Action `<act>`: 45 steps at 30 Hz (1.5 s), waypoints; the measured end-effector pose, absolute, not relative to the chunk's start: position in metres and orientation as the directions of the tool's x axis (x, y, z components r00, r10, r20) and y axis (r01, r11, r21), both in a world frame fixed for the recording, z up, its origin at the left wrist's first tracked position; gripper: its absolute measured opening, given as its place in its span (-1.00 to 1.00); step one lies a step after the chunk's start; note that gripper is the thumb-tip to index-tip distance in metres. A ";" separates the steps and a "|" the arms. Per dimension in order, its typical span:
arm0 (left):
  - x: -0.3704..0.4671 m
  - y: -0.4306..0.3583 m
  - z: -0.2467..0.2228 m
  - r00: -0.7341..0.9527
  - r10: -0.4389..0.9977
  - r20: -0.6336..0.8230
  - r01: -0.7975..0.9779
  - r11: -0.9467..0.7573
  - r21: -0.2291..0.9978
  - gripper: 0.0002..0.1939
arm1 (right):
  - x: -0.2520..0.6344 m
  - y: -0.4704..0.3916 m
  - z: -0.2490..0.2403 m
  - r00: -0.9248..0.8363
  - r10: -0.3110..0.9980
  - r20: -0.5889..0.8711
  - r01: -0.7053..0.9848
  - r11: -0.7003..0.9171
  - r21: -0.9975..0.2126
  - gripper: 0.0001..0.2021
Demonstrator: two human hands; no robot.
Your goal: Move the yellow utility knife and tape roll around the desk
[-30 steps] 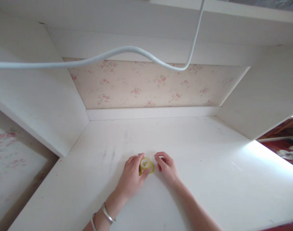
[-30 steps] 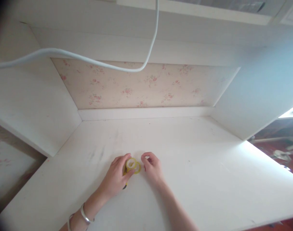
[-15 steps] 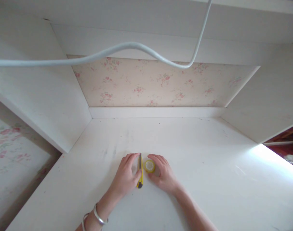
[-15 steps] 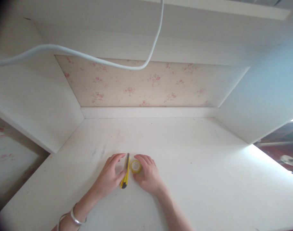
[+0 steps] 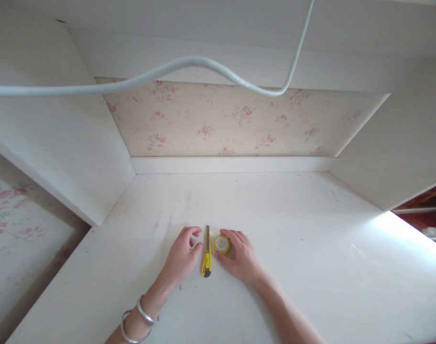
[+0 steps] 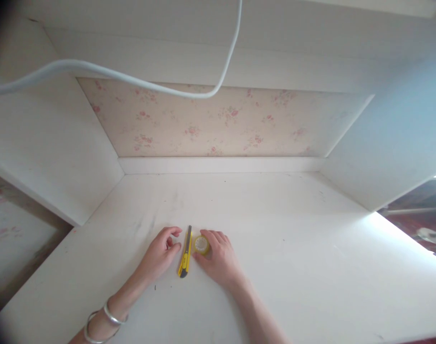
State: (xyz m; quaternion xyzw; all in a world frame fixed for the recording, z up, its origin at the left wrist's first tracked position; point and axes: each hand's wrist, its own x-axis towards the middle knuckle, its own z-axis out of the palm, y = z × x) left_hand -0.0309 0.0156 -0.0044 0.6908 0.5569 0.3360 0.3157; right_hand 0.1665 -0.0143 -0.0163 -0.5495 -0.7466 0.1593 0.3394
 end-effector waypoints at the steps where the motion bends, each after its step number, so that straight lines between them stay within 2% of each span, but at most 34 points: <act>1: -0.031 0.016 -0.005 0.154 0.982 0.105 0.550 -0.174 0.817 -0.66 | 0.167 -0.014 -0.016 -0.166 0.927 0.337 0.703 0.351 -0.619 -0.53; 6: -0.032 0.016 -0.006 0.148 0.987 0.066 0.515 -0.134 0.847 -0.66 | 0.168 -0.015 -0.011 -0.177 0.930 0.323 0.669 0.354 -0.653 -0.54; 12: -0.031 0.015 -0.003 0.166 0.985 0.051 0.545 -0.134 0.827 -0.67 | 0.170 -0.018 -0.007 -0.216 0.935 0.281 0.659 0.352 -0.665 -0.48; 19: -0.029 0.014 -0.003 0.171 0.984 0.056 0.563 -0.144 0.814 -0.68 | 0.167 -0.017 -0.012 -0.141 0.942 0.304 0.710 0.310 -0.632 -0.45; 25: -0.028 0.013 -0.003 0.199 0.978 0.065 0.580 -0.171 0.796 -0.69 | 0.166 -0.017 -0.015 -0.165 0.935 0.313 0.702 0.334 -0.629 -0.46; 28: -0.029 0.011 0.000 0.187 0.978 0.093 0.639 -0.193 0.745 -0.72 | 0.167 -0.017 -0.013 -0.168 0.936 0.310 0.695 0.335 -0.636 -0.46; 31: -0.030 0.009 0.008 0.194 0.970 0.150 0.732 -0.245 0.636 -0.84 | 0.167 -0.018 -0.011 -0.167 0.941 0.296 0.691 0.326 -0.646 -0.46; 34: -0.031 0.007 0.014 0.206 0.967 0.150 0.795 -0.255 0.550 -0.83 | 0.167 -0.019 -0.010 -0.151 0.948 0.279 0.686 0.304 -0.661 -0.45; 41: -0.027 0.004 0.015 0.219 0.969 0.116 0.828 -0.248 0.503 -0.82 | 0.168 -0.020 -0.008 -0.177 0.946 0.273 0.671 0.319 -0.669 -0.46; 45: -0.028 0.004 0.015 0.218 0.965 0.145 0.828 -0.261 0.496 -0.82 | 0.168 -0.020 -0.007 -0.209 0.930 0.302 0.680 0.360 -0.639 -0.41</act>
